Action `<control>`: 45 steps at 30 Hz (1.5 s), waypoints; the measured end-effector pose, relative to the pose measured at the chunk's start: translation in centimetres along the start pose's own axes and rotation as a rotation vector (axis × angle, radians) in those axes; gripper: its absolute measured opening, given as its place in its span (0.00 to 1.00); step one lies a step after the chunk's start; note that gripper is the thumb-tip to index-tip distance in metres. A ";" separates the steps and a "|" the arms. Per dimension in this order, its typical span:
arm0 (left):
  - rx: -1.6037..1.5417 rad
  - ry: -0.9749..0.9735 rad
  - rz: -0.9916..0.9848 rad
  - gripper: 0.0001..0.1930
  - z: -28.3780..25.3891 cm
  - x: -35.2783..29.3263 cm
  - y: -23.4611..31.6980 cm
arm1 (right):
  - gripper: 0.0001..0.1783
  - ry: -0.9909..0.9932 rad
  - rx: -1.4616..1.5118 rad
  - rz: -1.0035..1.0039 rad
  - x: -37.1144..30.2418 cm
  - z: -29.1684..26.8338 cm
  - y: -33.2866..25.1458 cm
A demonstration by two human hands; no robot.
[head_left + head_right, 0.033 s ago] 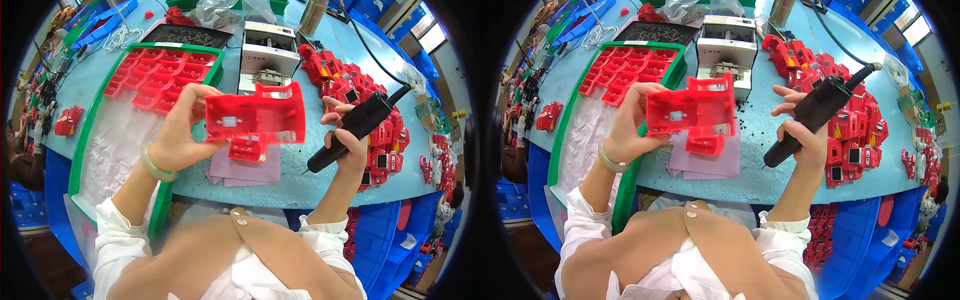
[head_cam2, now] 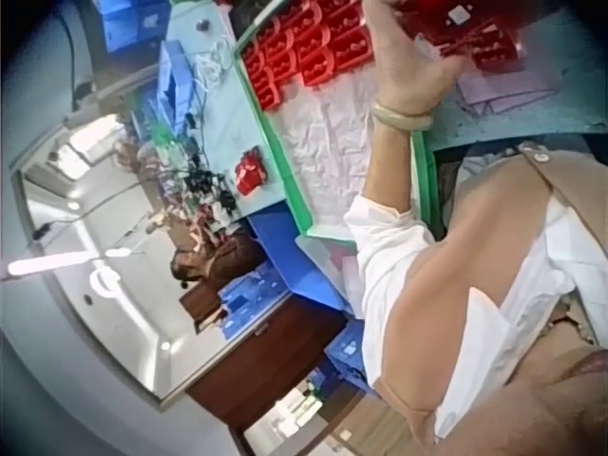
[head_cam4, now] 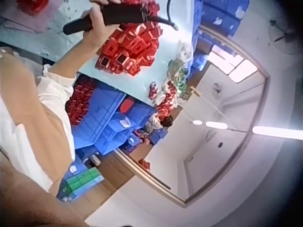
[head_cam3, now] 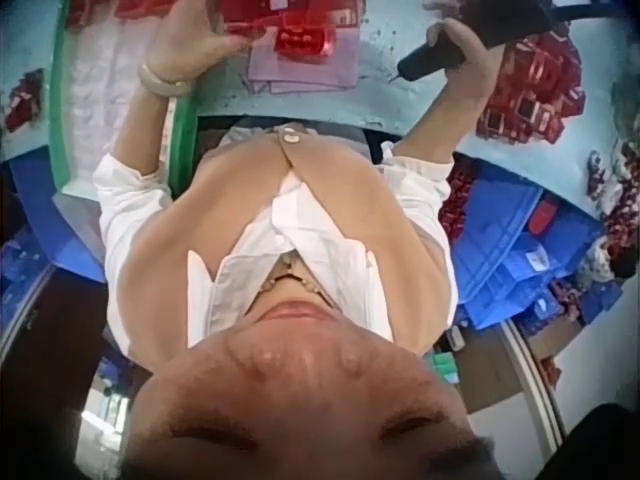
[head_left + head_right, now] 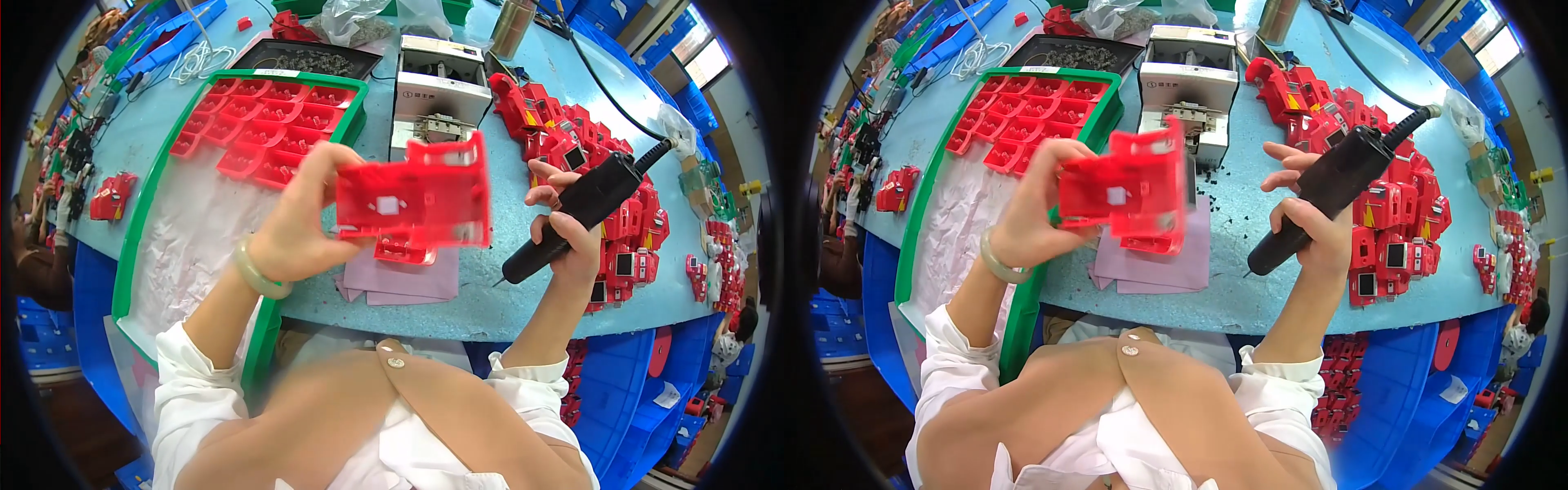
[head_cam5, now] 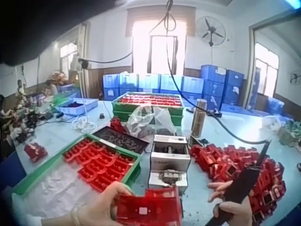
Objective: Using an electric screwdriver to secure components into red plastic toy housings at a factory workbench.
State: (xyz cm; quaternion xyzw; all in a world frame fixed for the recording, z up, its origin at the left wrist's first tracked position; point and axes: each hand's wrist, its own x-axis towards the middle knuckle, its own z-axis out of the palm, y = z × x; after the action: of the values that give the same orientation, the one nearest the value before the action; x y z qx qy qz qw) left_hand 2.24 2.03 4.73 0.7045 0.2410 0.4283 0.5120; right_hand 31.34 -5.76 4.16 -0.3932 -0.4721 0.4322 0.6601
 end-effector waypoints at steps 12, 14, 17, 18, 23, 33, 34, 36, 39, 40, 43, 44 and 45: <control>0.766 -0.291 0.146 0.25 0.7 -0.5 -2.1 | 0.24 0.032 -0.028 0.005 -0.5 -0.6 0.5; 0.777 -0.291 0.138 0.25 0.7 -0.6 -2.6 | 0.24 0.023 -0.026 0.005 -0.4 -0.6 0.8; 0.802 -0.289 0.121 0.25 0.6 -0.7 -3.5 | 0.24 0.004 -0.031 0.005 -0.1 -0.5 1.4; 0.811 -0.296 0.112 0.25 0.6 -0.7 -3.8 | 0.23 -0.005 -0.033 0.004 0.1 -0.5 1.5; 0.778 -0.327 0.034 0.27 0.6 -0.6 -4.6 | 0.24 -0.016 -0.055 -0.004 0.9 -0.1 1.5; 0.743 -0.344 0.062 0.29 0.2 -0.3 -6.0 | 0.25 0.006 0.004 -0.234 3.0 1.0 0.0; 0.716 -0.348 0.018 0.29 0.2 -0.2 -6.3 | 0.25 0.006 0.025 -0.278 3.5 1.4 0.1; 0.660 -0.356 -0.065 0.29 0.1 0.1 -6.6 | 0.25 -0.012 0.085 -0.352 4.8 2.1 0.2; 0.591 -0.354 -0.080 0.28 0.2 0.1 -6.7 | 0.23 -0.044 0.203 -0.499 7.1 3.8 0.9; 0.558 -0.355 -0.091 0.28 0.2 0.0 -6.7 | 0.21 0.051 0.112 -0.510 8.0 4.6 1.8; 0.571 -0.328 -0.115 0.28 -0.1 0.0 -6.7 | 0.18 0.178 -0.002 -0.544 11.1 7.4 4.6; 0.572 -0.325 -0.128 0.28 -0.1 0.1 -6.6 | 0.17 0.229 -0.034 -0.564 11.6 8.1 5.0; 0.568 -0.327 -0.124 0.28 -0.2 0.1 -6.5 | 0.17 0.229 -0.040 -0.567 12.0 8.5 5.3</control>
State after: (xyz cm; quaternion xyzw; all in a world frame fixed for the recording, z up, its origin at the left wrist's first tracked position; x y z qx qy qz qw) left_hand 2.82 4.58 -1.25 0.8624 0.3078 0.1936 0.3522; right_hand 24.28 8.20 4.73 -0.3048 -0.4937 0.1745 0.7955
